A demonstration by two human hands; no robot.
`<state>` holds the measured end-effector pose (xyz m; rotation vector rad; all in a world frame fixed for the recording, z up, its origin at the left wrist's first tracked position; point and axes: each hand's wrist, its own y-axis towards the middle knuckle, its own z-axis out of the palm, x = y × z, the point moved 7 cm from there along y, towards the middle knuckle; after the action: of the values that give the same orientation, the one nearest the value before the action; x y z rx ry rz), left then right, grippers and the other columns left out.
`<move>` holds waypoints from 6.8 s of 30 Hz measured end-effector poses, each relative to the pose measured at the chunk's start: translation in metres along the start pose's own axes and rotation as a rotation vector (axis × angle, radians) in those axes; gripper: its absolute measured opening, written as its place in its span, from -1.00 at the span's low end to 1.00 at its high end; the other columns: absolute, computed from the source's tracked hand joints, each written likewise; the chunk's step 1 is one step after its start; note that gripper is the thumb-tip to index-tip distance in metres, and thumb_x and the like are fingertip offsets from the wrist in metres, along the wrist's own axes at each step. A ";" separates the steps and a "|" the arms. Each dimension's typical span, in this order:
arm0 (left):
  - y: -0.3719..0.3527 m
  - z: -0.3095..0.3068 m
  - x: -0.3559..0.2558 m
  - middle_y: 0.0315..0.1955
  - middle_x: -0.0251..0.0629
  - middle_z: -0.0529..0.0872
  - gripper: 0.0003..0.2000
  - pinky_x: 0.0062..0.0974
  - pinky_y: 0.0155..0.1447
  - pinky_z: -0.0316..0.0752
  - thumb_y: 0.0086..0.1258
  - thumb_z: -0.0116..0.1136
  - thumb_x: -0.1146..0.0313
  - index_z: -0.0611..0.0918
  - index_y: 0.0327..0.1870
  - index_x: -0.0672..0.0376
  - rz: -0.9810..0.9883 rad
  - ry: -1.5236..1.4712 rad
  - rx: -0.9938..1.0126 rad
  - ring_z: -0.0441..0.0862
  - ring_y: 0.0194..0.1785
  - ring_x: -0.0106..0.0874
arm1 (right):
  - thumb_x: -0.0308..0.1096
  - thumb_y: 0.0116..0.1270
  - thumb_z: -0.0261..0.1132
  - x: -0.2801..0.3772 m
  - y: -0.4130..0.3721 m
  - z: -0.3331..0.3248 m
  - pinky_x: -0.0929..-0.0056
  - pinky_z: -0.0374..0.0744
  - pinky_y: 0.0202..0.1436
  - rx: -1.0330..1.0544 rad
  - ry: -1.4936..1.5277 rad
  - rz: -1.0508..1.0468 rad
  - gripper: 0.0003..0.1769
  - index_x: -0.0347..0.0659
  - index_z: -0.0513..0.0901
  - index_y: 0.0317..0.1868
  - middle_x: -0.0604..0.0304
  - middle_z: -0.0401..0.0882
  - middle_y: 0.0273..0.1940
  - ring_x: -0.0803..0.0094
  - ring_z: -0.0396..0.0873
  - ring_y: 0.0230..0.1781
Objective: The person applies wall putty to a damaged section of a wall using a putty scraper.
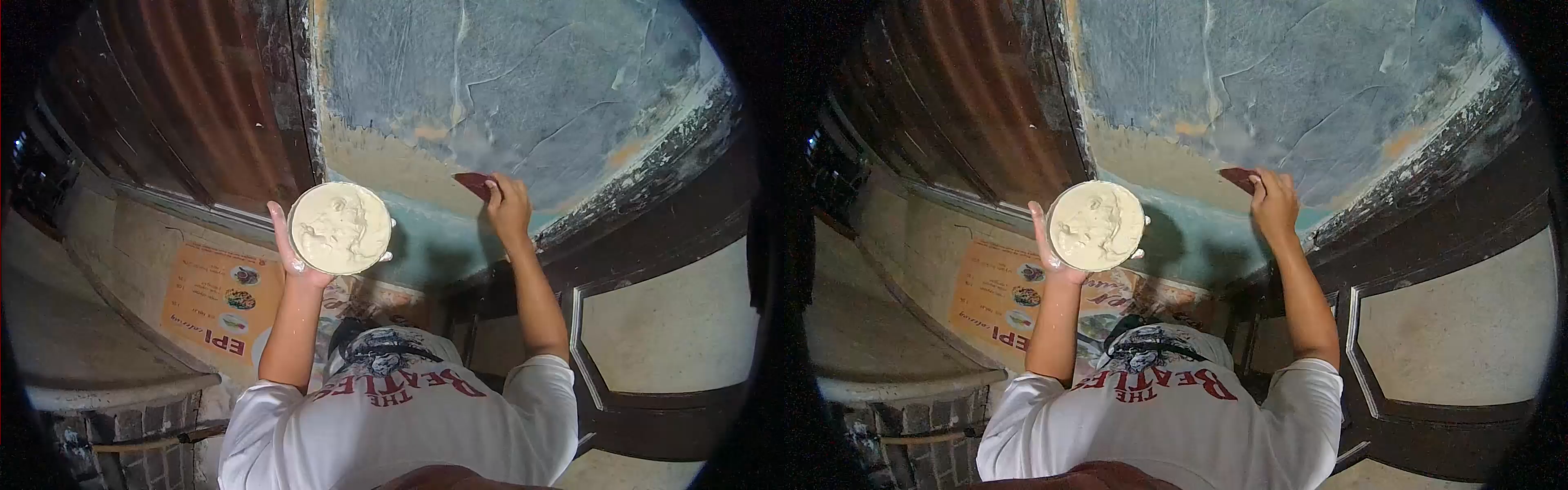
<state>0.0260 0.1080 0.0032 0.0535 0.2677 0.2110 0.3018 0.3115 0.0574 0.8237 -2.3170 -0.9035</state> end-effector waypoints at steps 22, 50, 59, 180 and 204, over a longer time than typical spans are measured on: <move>-0.010 -0.002 -0.004 0.41 0.05 0.47 -0.02 0.35 0.36 0.38 0.33 -0.15 -0.57 0.46 0.42 0.22 0.018 -0.106 0.011 0.46 0.39 0.09 | -0.34 0.36 0.36 0.007 -0.001 -0.004 0.14 0.61 -0.10 -0.015 0.059 0.004 -0.80 -0.17 0.74 -0.05 0.07 0.76 -0.14 0.04 0.64 -0.14; -0.013 -0.007 -0.008 0.35 0.05 0.54 -0.01 0.26 0.39 0.40 0.34 -0.18 -0.57 0.48 0.40 0.26 0.061 -0.010 -0.036 0.52 0.35 0.08 | -0.30 0.39 0.33 0.013 0.014 -0.006 0.11 0.61 -0.07 -0.026 0.005 0.050 -0.80 -0.12 0.73 -0.04 0.13 0.77 -0.12 0.07 0.64 -0.11; -0.015 -0.003 -0.006 0.39 0.03 0.49 -0.01 0.33 0.37 0.39 0.34 -0.20 -0.58 0.47 0.41 0.24 0.050 -0.030 -0.002 0.47 0.39 0.11 | -0.36 0.37 0.33 0.020 0.011 -0.015 0.15 0.61 -0.05 -0.004 0.078 0.011 -0.81 -0.19 0.74 -0.05 0.08 0.77 -0.11 0.04 0.64 -0.10; -0.008 0.002 0.000 0.39 0.06 0.48 -0.02 0.47 0.32 0.35 0.34 -0.18 -0.57 0.47 0.41 0.25 0.002 0.015 -0.011 0.47 0.37 0.16 | -0.37 0.39 0.30 -0.020 0.006 -0.028 0.12 0.49 0.03 -0.060 0.019 0.042 -0.79 -0.16 0.72 0.00 0.12 0.74 -0.08 0.08 0.60 -0.06; -0.006 -0.006 0.003 0.44 0.10 0.41 -0.01 0.47 0.32 0.34 0.36 -0.16 -0.55 0.40 0.47 0.25 0.013 -0.076 -0.076 0.42 0.42 0.16 | -0.37 0.38 0.30 -0.019 0.003 -0.019 0.09 0.53 0.04 -0.069 0.032 0.095 -0.78 -0.18 0.73 -0.01 0.08 0.75 -0.07 0.01 0.60 -0.05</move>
<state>0.0287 0.1025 -0.0034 -0.0125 0.1834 0.2311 0.3258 0.3189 0.0673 0.6888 -2.2634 -0.9167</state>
